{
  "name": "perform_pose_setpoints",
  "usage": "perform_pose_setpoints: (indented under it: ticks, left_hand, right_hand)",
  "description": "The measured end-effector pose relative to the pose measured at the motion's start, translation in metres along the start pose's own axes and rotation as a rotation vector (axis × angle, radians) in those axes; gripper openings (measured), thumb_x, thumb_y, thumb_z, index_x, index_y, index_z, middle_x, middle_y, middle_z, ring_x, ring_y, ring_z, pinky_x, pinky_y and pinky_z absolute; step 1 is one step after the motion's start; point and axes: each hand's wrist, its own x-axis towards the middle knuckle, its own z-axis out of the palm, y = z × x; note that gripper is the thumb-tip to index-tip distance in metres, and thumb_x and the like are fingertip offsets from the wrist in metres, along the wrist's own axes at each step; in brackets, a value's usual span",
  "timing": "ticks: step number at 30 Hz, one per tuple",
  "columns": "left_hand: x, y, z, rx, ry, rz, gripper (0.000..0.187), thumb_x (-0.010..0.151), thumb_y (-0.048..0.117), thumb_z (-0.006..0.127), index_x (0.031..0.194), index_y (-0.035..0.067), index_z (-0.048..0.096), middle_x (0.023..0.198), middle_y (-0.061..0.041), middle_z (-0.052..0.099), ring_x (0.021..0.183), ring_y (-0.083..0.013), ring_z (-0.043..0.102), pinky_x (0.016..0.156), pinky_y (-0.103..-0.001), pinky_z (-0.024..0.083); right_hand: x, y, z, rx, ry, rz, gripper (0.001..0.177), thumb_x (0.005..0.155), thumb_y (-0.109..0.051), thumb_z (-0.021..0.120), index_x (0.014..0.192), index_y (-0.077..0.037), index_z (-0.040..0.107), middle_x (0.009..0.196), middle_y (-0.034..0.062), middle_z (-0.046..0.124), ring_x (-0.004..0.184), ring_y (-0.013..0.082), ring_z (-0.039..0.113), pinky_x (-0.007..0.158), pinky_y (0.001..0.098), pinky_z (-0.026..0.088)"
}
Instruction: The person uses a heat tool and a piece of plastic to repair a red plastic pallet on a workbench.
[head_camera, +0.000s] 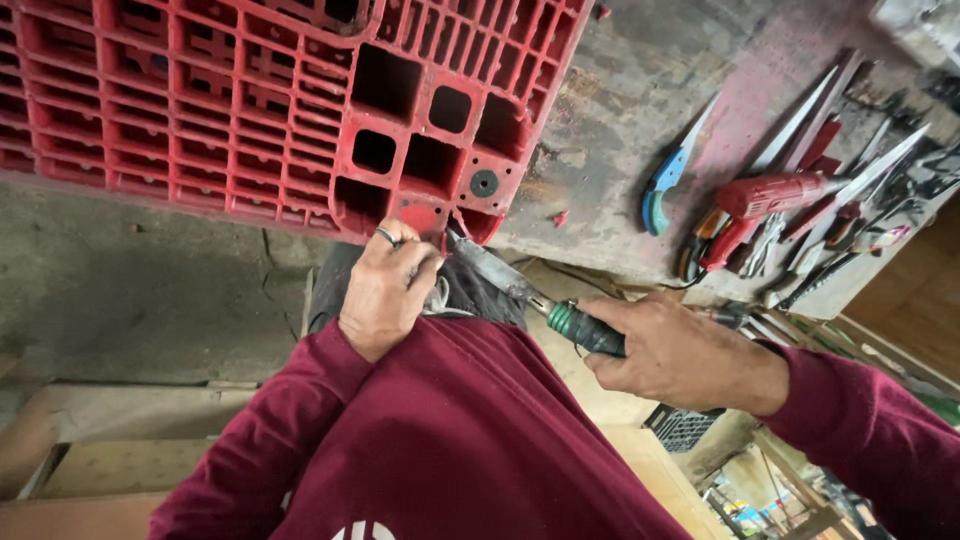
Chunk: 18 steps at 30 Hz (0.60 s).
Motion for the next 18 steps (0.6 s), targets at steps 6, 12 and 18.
perform_pose_setpoints:
  ticks: [6, 12, 18]
  left_hand:
    - [0.001, 0.005, -0.001, -0.032, -0.004, -0.064, 0.007, 0.09, 0.002, 0.07, 0.097, 0.0, 0.068, 0.1, -0.014, 0.057, 0.089, -0.0303, 0.061, 0.074, -0.038, 0.052]
    - [0.002, 0.004, 0.0, -0.033, 0.026, -0.03, 0.009, 0.088, 0.0, 0.07, 0.096, 0.0, 0.067, 0.099, -0.014, 0.056, 0.09, -0.0304, 0.061, 0.078, -0.039, 0.051]
    - [0.002, 0.003, 0.002, -0.009, 0.032, -0.062, 0.009, 0.088, 0.0, 0.072, 0.096, 0.0, 0.068, 0.098, -0.013, 0.058, 0.087, -0.0291, 0.062, 0.075, -0.038, 0.051]
  right_hand:
    - [0.014, -0.011, -0.027, 0.424, -0.018, 0.464, 0.053, 0.078, -0.018, 0.073, 0.126, 0.001, 0.062, 0.068, 0.0205, 0.065, 0.056, 0.0323, 0.067, 0.054, 0.0435, 0.051]
    - [0.02, -0.015, -0.036, 0.445, -0.105, 0.621, 0.062, 0.076, -0.019, 0.073, 0.135, -0.004, 0.059, 0.065, 0.0226, 0.063, 0.052, 0.0335, 0.066, 0.054, 0.0443, 0.051]
    - [0.02, -0.005, -0.037, 0.511, -0.016, 0.444, 0.04, 0.078, -0.018, 0.073, 0.112, 0.001, 0.067, 0.066, 0.0192, 0.064, 0.053, 0.033, 0.065, 0.053, 0.0443, 0.051]
